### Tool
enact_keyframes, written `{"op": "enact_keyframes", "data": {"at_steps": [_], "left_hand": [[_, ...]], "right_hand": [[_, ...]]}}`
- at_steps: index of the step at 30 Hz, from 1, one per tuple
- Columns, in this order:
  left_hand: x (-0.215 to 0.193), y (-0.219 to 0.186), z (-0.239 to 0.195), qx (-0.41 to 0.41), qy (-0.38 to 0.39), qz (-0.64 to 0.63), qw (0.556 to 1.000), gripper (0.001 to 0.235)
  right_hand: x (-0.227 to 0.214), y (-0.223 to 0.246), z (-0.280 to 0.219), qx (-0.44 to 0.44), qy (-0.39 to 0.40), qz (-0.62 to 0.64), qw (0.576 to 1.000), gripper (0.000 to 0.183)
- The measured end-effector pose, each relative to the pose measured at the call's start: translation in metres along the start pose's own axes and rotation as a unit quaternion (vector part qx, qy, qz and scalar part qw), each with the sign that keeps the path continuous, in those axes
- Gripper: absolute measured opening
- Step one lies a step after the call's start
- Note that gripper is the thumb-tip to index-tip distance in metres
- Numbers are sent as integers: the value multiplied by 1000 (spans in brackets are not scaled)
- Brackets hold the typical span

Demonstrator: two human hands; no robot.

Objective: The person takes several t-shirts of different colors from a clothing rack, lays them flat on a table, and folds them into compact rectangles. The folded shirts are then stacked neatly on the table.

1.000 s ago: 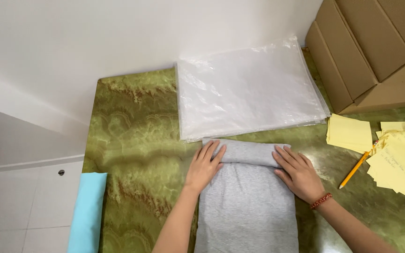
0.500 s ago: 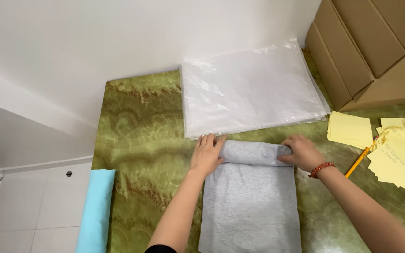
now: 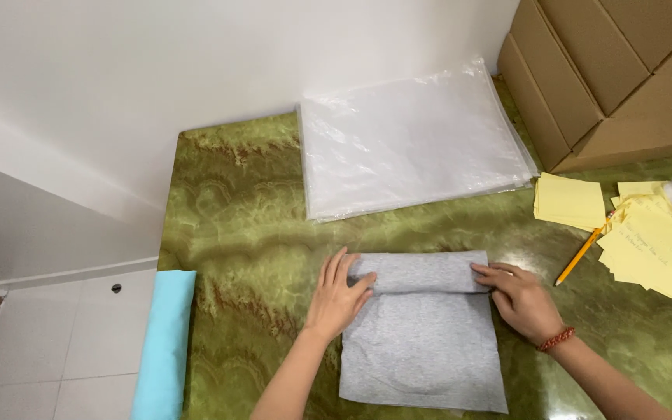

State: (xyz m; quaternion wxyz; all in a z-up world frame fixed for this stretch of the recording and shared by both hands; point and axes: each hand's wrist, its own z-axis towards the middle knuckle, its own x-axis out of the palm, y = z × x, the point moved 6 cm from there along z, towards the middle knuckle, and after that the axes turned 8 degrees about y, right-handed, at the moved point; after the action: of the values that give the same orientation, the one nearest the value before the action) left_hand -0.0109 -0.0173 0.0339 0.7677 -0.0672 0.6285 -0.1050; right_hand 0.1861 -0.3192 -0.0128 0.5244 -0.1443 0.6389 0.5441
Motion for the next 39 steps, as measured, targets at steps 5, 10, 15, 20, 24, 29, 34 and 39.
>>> {"op": "enact_keyframes", "data": {"at_steps": [5, 10, 15, 20, 24, 29, 34, 39], "left_hand": [[5, 8, 34, -79, 143, -24, 986, 23], [38, 26, 34, -132, 224, -49, 964, 34], [23, 13, 22, -107, 191, 4, 976, 96], [35, 0, -10, -62, 139, 32, 988, 81], [38, -13, -38, -31, 124, 48, 991, 83], [17, -25, -39, -10, 123, 12, 992, 67], [34, -24, -34, -28, 192, 1, 981, 57], [39, -30, -24, -41, 283, 62, 956, 92]], "right_hand": [[-14, 6, 59, 111, 129, -17, 985, 76], [9, -8, 71, 210, 290, -21, 933, 104], [30, -13, 52, 154, 225, -219, 937, 71], [41, 11, -8, 123, 131, -259, 949, 67], [22, 53, -41, 105, 86, -135, 982, 58], [27, 27, -39, 169, 127, 112, 971, 36], [36, 24, -24, 282, 261, 156, 910, 85], [55, 29, -21, 268, 373, 86, 884, 75]]}}
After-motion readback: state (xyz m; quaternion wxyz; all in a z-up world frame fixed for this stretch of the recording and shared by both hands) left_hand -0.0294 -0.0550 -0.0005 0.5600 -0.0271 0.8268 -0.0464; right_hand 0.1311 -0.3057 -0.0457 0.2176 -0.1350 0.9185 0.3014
